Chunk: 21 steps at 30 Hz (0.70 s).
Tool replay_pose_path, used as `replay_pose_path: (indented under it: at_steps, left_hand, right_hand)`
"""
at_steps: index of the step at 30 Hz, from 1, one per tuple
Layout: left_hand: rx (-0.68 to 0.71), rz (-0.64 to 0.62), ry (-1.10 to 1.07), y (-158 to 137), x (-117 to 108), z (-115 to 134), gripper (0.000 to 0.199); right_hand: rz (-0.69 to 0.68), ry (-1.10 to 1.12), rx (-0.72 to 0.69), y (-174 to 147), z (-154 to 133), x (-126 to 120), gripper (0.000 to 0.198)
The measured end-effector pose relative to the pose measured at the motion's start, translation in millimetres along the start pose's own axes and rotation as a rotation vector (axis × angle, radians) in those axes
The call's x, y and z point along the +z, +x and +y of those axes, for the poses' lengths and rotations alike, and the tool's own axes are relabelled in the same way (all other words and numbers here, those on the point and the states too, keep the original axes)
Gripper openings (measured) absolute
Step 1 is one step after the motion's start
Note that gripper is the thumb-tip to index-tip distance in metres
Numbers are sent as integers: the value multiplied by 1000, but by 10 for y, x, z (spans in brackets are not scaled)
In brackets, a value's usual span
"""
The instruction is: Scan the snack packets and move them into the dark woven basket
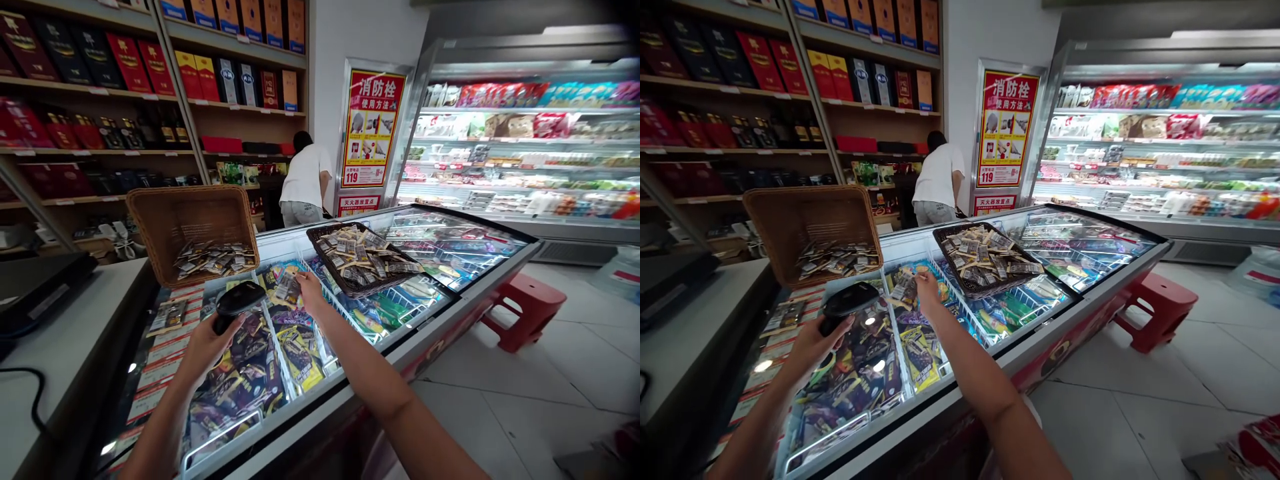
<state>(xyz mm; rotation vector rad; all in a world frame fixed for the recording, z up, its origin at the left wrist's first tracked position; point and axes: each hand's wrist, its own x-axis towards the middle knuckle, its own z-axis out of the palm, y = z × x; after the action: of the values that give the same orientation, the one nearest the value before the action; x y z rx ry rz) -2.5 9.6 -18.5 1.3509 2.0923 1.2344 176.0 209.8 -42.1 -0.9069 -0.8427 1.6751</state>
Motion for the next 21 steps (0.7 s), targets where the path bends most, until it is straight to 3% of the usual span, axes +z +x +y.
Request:
replay_pose_path:
  at_steps: [3, 9, 13, 17, 21]
  left_hand:
    - [6, -3, 1, 16, -16, -46, 65]
    - [7, 81, -14, 59, 15, -190, 66]
    - [-1, 88, -13, 63, -11, -203, 65]
    - [-18, 81, 9, 49, -55, -159, 63]
    - [8, 65, 45, 33, -70, -102, 60]
  right_hand:
    - [-124, 199, 210, -46, -96, 65, 18]
    - [-221, 196, 294, -131, -170, 75, 37]
    - [-282, 133, 280, -219, -147, 57, 47]
    - [-364, 25, 233, -258, -106, 64, 69]
    - [-293, -197, 200, -240, -75, 44, 66]
